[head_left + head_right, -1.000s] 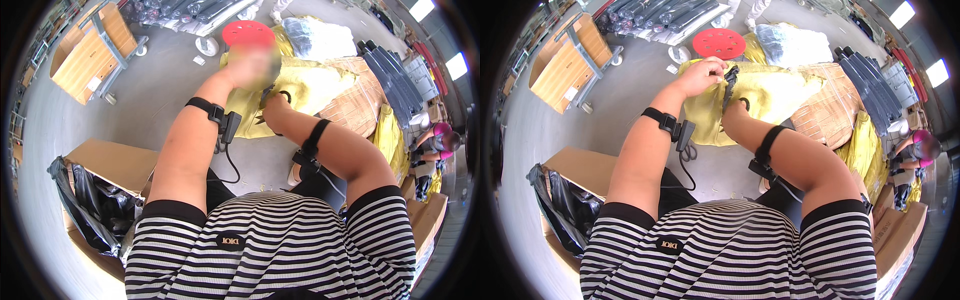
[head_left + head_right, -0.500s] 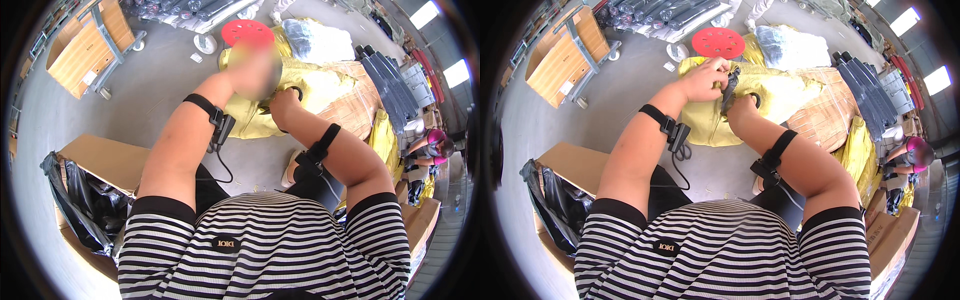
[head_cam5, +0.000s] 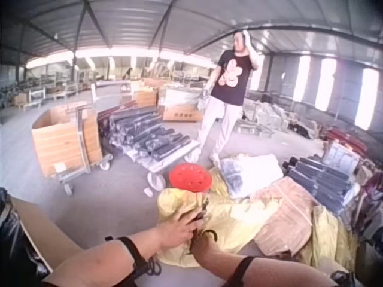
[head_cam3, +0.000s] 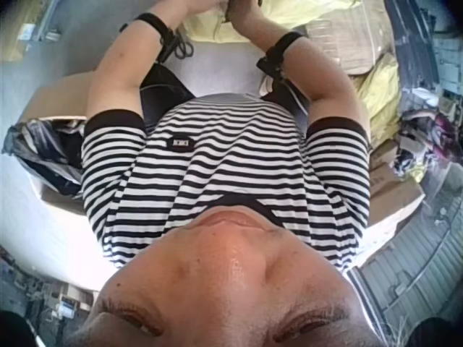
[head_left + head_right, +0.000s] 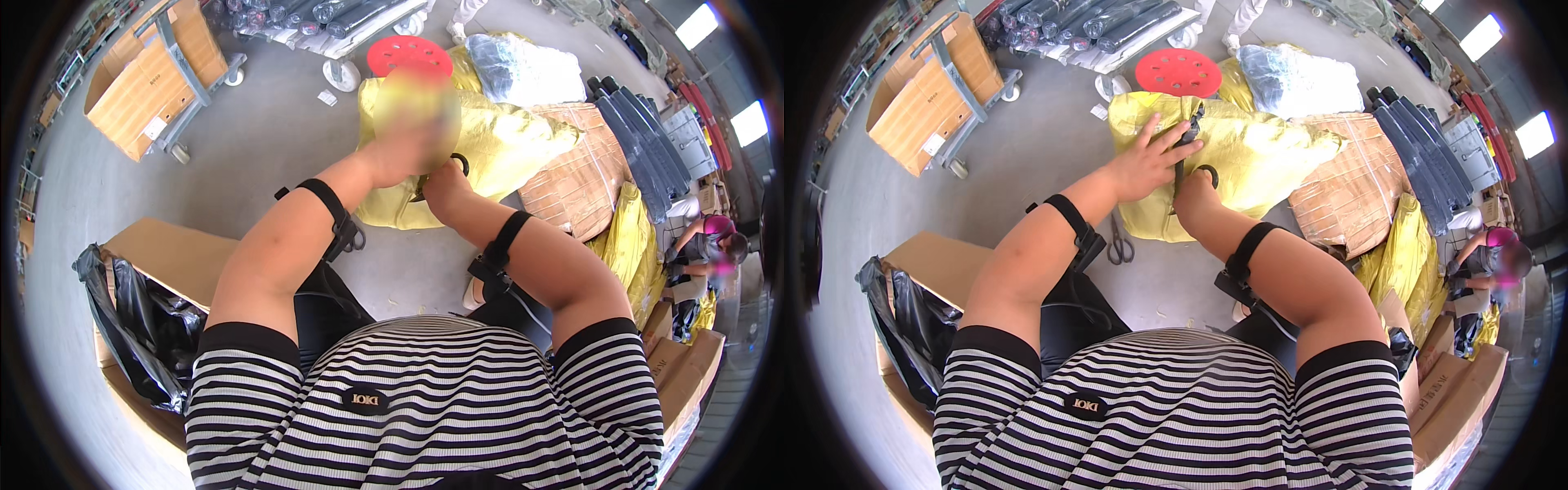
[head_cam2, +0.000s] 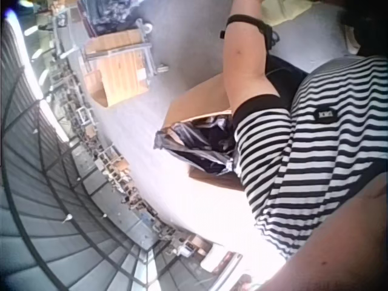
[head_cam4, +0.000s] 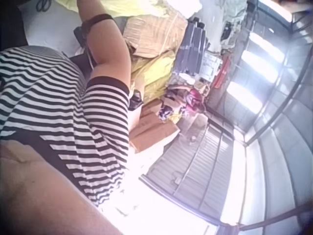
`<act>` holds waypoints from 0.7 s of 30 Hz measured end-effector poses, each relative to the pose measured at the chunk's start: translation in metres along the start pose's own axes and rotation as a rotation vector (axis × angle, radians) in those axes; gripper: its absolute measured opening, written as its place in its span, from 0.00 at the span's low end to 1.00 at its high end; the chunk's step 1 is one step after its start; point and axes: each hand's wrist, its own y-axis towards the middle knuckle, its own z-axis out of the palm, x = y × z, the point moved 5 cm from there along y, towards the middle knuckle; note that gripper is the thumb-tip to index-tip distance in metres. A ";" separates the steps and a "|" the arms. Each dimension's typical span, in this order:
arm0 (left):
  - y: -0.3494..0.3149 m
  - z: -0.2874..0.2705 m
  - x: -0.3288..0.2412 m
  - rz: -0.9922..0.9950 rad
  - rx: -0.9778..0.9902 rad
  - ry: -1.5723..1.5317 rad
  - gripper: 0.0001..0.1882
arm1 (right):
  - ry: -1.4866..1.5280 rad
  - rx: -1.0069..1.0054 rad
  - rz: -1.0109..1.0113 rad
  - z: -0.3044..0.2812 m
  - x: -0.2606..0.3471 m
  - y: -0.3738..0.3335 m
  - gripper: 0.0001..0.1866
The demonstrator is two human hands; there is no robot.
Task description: Unpacking large yellow and black industrial packages using scissors in a warehouse setting.
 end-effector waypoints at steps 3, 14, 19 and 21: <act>0.003 -0.003 -0.001 0.051 -0.113 0.172 0.08 | -0.051 -0.030 0.039 0.005 0.000 0.006 0.10; -0.008 0.047 -0.009 -0.050 0.052 0.007 0.09 | 0.036 0.005 -0.098 0.012 -0.009 0.006 0.11; -0.013 0.054 0.005 -0.114 0.076 -0.233 0.06 | -0.008 0.079 -0.059 -0.008 -0.010 0.004 0.12; -0.015 0.048 0.009 -0.266 -0.051 -0.384 0.05 | 0.008 -0.037 -0.039 -0.015 -0.016 0.004 0.12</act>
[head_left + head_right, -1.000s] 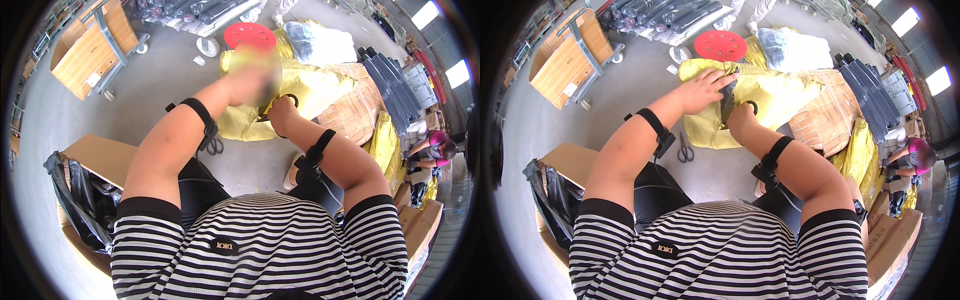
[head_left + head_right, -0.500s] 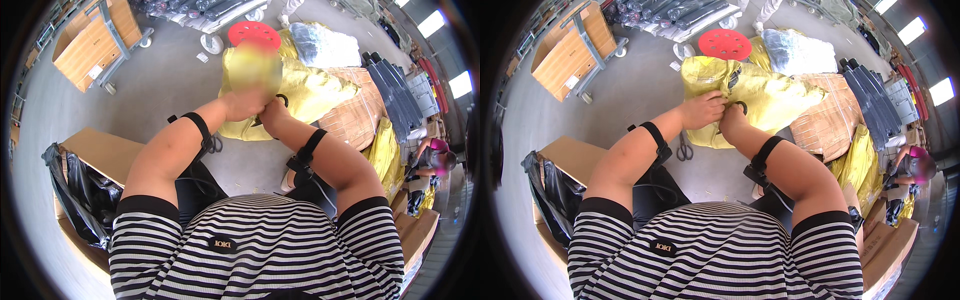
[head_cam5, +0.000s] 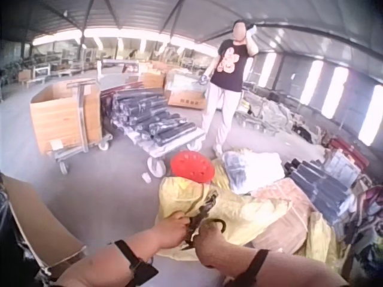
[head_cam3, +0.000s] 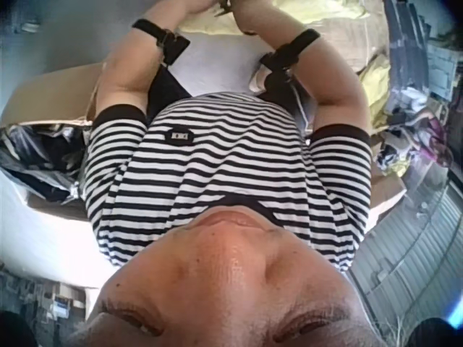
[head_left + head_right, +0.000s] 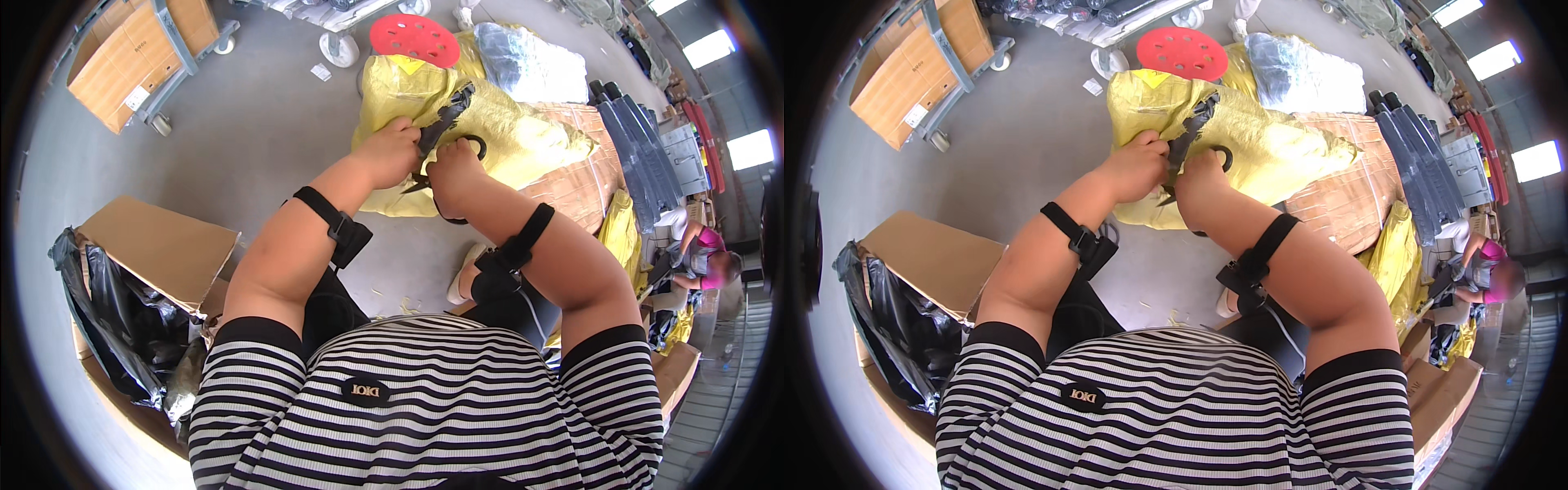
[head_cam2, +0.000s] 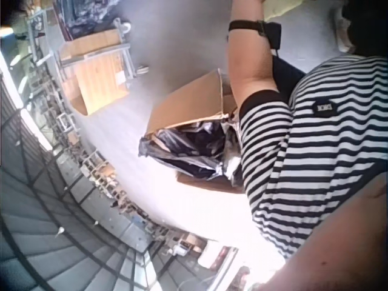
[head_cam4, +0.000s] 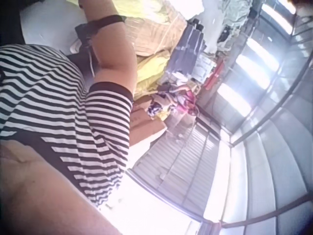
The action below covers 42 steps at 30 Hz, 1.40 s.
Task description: Unpacking large yellow and black industrial packages using scissors in a warehouse setting.
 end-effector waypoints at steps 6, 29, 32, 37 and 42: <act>0.003 -0.003 0.004 0.067 -0.009 -0.030 0.05 | -0.102 0.192 -0.120 0.000 0.013 0.029 0.11; 0.007 -0.001 0.020 0.175 -0.009 0.066 0.04 | 0.089 0.151 -0.196 0.064 0.056 0.074 0.11; 0.010 -0.002 0.016 0.182 0.008 0.076 0.04 | 0.045 0.077 -0.096 0.089 0.063 0.086 0.13; 0.000 -0.001 0.023 0.129 0.016 0.072 0.04 | -0.059 0.054 -0.231 0.113 0.080 0.110 0.18; 0.022 -0.007 0.017 0.185 -0.023 -0.002 0.06 | 0.474 -0.129 0.099 0.214 0.063 0.154 0.23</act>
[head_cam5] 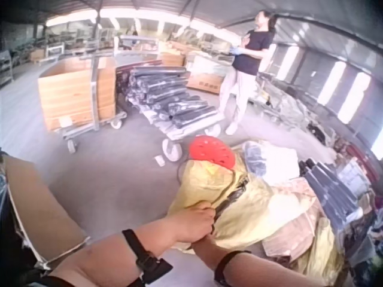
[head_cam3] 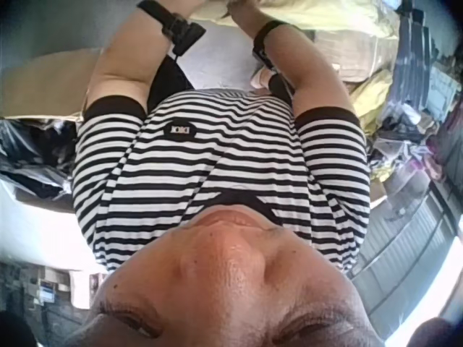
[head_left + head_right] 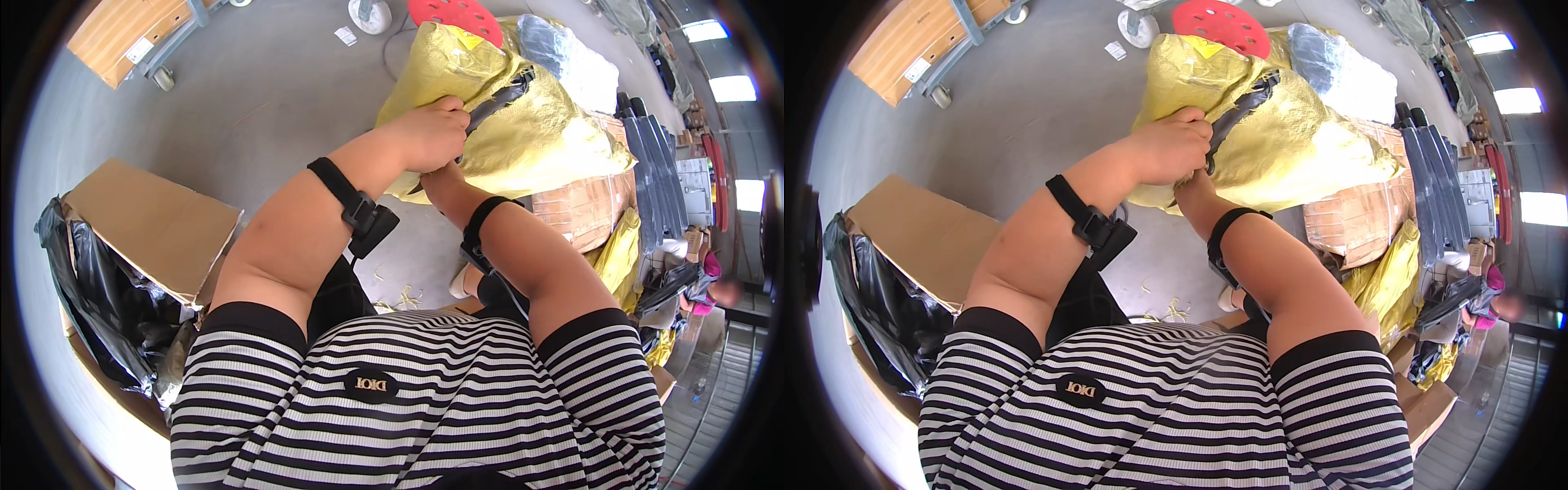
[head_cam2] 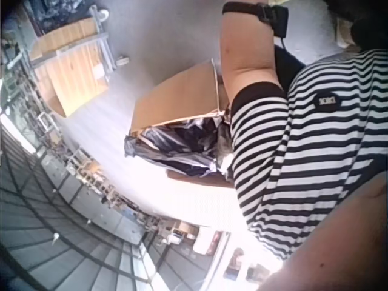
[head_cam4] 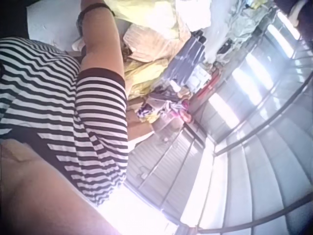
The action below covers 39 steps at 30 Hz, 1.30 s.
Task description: Unpacking large yellow and black industrial packages using scissors in a warehouse setting.
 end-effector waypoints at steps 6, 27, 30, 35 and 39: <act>-0.034 0.007 0.007 -0.081 0.030 -0.030 0.06 | 0.599 0.025 0.130 -0.023 0.045 -0.002 0.21; -0.022 -0.005 0.007 -0.045 0.128 0.111 0.05 | -0.376 0.619 0.045 -0.095 0.067 -0.046 0.22; -0.020 -0.002 0.009 -0.042 0.135 0.066 0.05 | -0.319 0.574 0.069 -0.119 0.052 -0.045 0.22; -0.017 -0.002 0.005 -0.018 0.161 0.065 0.05 | -0.438 0.551 -0.023 -0.079 0.058 -0.037 0.18; -0.020 -0.004 0.002 -0.011 0.106 0.038 0.04 | -0.385 0.391 -0.091 -0.025 0.061 -0.020 0.16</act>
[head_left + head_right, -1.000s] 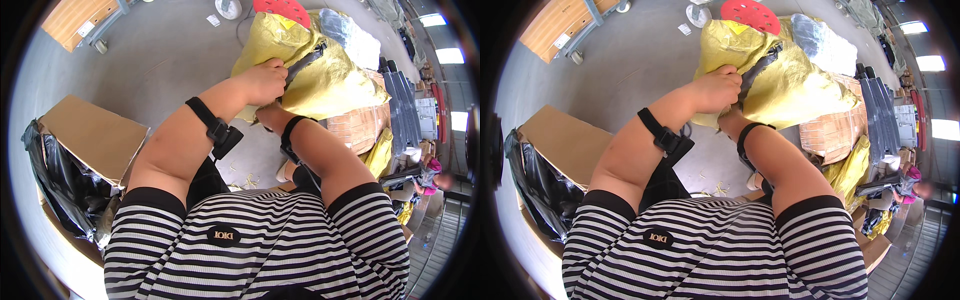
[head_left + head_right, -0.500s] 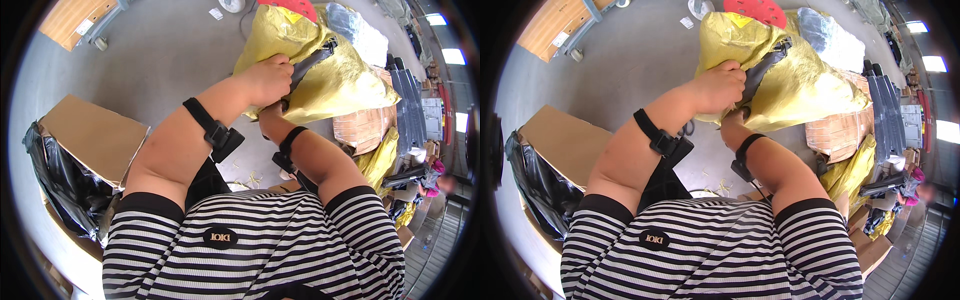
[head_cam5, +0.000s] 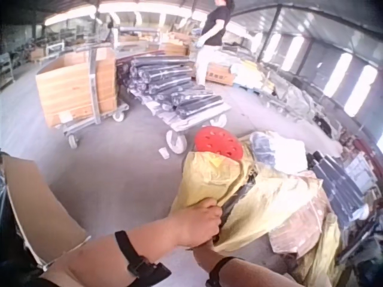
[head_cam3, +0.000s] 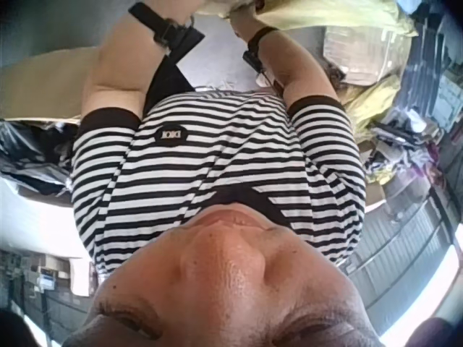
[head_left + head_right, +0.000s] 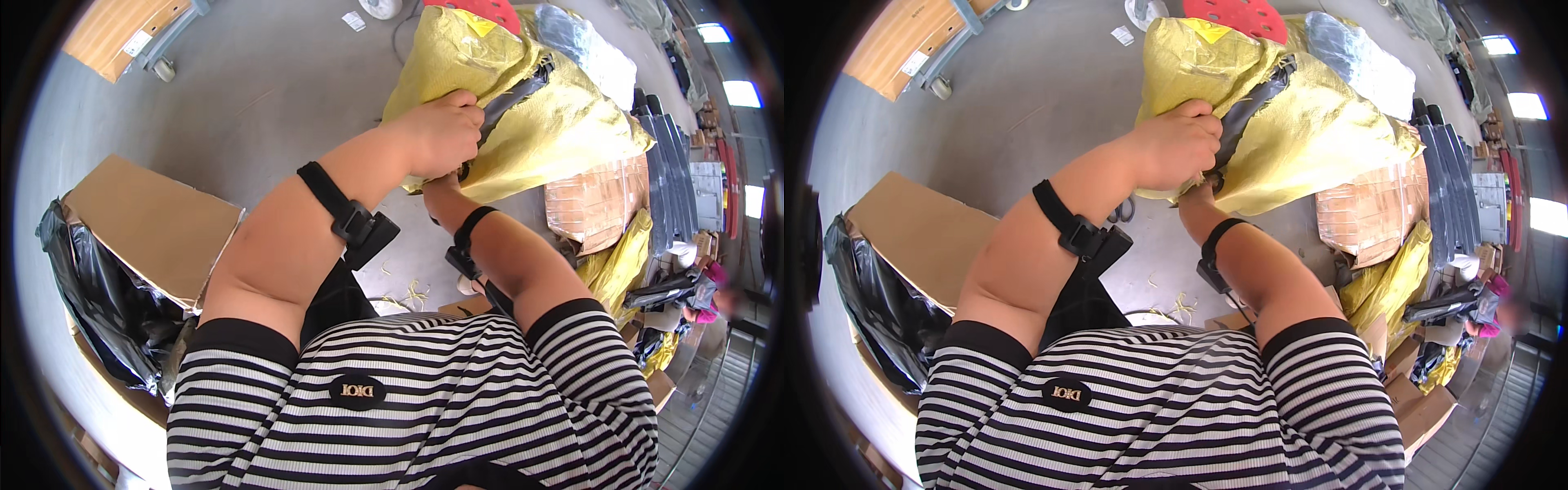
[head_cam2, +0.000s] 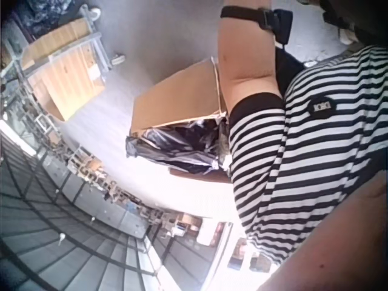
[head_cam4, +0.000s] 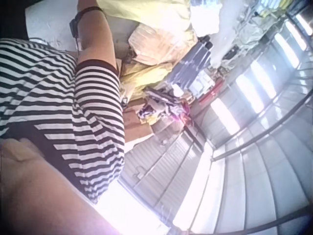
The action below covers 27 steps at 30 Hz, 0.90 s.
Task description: Unpacking large yellow and black industrial packages using scissors in a warehouse setting.
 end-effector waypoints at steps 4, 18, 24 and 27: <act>-0.003 0.007 -0.005 -0.003 -0.005 -0.036 0.05 | 0.051 0.016 -0.020 0.007 0.028 0.009 0.16; 0.000 0.008 -0.024 0.069 -0.035 -0.078 0.05 | 0.305 0.104 0.007 0.038 0.067 0.047 0.16; -0.003 0.002 -0.024 0.043 0.019 -0.159 0.03 | 0.432 0.120 0.046 0.057 0.067 0.055 0.16; -0.007 -0.001 -0.022 0.026 -0.053 -0.150 0.02 | 0.511 0.148 0.062 0.094 0.051 0.036 0.16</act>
